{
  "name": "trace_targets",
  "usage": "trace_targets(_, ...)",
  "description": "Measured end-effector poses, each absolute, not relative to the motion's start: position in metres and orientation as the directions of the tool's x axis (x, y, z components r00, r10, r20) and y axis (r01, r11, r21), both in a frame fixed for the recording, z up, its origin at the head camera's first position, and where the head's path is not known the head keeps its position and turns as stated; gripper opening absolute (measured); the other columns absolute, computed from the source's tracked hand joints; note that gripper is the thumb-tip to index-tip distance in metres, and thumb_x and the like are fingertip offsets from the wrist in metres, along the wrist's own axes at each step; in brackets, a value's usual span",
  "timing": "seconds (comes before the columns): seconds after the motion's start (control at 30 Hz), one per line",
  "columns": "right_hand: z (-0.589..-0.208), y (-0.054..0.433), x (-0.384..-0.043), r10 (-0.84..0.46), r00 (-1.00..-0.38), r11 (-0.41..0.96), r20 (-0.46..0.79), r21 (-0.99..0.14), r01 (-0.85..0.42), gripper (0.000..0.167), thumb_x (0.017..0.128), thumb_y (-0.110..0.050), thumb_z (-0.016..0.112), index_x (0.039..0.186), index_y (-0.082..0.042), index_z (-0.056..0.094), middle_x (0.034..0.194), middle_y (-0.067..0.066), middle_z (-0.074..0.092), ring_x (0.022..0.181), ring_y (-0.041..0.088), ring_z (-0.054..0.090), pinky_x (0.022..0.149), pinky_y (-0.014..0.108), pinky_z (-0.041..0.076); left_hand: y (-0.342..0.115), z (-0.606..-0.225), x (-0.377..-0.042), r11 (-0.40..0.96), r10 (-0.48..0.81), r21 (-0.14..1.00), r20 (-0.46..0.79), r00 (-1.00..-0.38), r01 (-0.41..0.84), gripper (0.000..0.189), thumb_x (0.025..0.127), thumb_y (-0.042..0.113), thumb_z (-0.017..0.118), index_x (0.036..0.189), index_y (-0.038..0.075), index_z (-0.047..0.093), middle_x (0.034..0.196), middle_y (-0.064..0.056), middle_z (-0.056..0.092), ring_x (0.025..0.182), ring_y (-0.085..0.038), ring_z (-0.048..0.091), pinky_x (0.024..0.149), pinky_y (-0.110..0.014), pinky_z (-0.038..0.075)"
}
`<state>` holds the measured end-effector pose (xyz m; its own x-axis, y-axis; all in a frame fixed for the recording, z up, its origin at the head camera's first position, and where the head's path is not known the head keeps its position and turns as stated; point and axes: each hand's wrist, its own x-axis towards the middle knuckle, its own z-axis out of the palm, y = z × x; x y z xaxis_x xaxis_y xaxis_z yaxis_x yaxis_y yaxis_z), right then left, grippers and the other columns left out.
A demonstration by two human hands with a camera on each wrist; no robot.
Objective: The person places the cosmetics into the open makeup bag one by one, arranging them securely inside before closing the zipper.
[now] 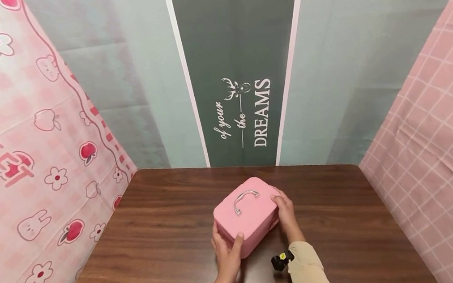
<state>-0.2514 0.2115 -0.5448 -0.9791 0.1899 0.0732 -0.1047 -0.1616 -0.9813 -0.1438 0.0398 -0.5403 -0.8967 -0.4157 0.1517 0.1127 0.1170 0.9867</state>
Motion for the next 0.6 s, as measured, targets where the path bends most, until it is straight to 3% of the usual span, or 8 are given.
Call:
trace_targets(0.23, -0.548, 0.216, -0.228, 0.236, -0.968, -0.177, 0.09, -0.975, -0.134, 0.041, 0.094, -0.006, 0.038, 0.132, 0.009, 0.042, 0.122, -0.004, 0.054, 0.116, 0.01, 0.041, 0.096, 0.02, 0.029, 0.017, -0.545, -0.157, 0.088, -0.247, 0.981, 0.187, -0.951, 0.17, 0.077, 0.08, 0.024, 0.07, 0.144, 0.008, 0.03, 0.136, -0.015, 0.035, 0.126, -0.028, 0.036, 0.1, -0.045, 0.031)
trace_targets(0.43, -0.547, 0.22, -0.21, 0.222, -0.972, -0.121, 0.075, -0.987, -0.104, 0.047, 0.096, -0.013, 0.039, 0.138, 0.004, 0.035, 0.14, 0.018, 0.035, 0.127, 0.018, 0.03, 0.103, 0.027, 0.021, -0.001, -0.527, -0.169, -0.012, -0.091, 0.986, 0.162, -0.983, 0.163, 0.066, 0.084, 0.01, 0.063, 0.14, -0.003, 0.031, 0.136, -0.024, 0.036, 0.122, -0.037, 0.037, 0.099, -0.052, 0.029)
trace_targets(0.6, -0.545, 0.214, -0.199, 0.255, -0.966, -0.096, 0.048, -0.993, -0.074, 0.049, 0.095, -0.014, 0.039, 0.142, -0.002, 0.033, 0.143, 0.016, 0.032, 0.126, 0.019, 0.029, 0.1, 0.027, 0.022, -0.007, -0.504, -0.167, 0.022, -0.086, 0.985, 0.172, -0.981, 0.17, 0.055, 0.086, 0.004, 0.059, 0.134, -0.01, 0.038, 0.131, -0.026, 0.044, 0.118, -0.04, 0.043, 0.098, -0.054, 0.031)
